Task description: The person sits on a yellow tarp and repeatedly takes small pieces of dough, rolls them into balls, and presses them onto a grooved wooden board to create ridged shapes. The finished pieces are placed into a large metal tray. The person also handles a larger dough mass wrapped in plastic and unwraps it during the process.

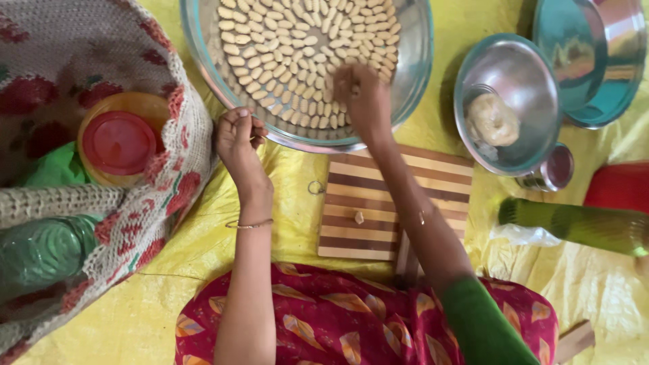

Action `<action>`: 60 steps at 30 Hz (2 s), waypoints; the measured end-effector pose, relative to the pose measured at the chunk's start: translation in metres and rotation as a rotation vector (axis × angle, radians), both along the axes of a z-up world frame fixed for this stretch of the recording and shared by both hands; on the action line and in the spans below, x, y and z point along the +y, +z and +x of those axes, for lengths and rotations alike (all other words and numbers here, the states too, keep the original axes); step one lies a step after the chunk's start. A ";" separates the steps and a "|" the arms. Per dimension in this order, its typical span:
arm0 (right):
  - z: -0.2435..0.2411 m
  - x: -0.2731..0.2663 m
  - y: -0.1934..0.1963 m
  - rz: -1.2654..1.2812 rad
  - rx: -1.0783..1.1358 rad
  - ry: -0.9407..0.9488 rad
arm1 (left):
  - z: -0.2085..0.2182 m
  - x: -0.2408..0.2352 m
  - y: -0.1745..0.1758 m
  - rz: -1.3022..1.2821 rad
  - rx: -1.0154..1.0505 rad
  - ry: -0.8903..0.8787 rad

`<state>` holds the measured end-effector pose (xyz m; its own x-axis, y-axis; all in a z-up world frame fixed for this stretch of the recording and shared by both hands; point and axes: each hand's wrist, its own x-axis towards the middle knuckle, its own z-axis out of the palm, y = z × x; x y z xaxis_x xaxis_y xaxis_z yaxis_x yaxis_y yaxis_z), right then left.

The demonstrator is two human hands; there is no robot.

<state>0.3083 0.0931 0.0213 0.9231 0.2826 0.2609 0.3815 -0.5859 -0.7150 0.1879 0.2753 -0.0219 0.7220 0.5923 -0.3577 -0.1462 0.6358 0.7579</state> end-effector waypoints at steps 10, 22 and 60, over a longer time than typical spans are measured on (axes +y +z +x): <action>-0.239 -0.088 -0.013 -0.304 -0.024 -0.066 | -0.014 -0.035 0.037 0.160 -0.130 -0.161; -0.286 -0.104 0.005 0.157 0.288 -0.369 | -0.119 -0.189 0.017 0.156 -0.059 -0.785; -0.390 -0.188 0.197 0.489 0.335 0.188 | -0.255 -0.304 0.185 -0.910 -0.755 -0.916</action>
<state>-0.0816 -0.0951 0.2182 0.9232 0.3695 0.1058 0.1545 -0.1045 -0.9825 -0.0667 -0.0286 0.1627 0.8881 -0.3707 0.2717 0.3874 0.9219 -0.0083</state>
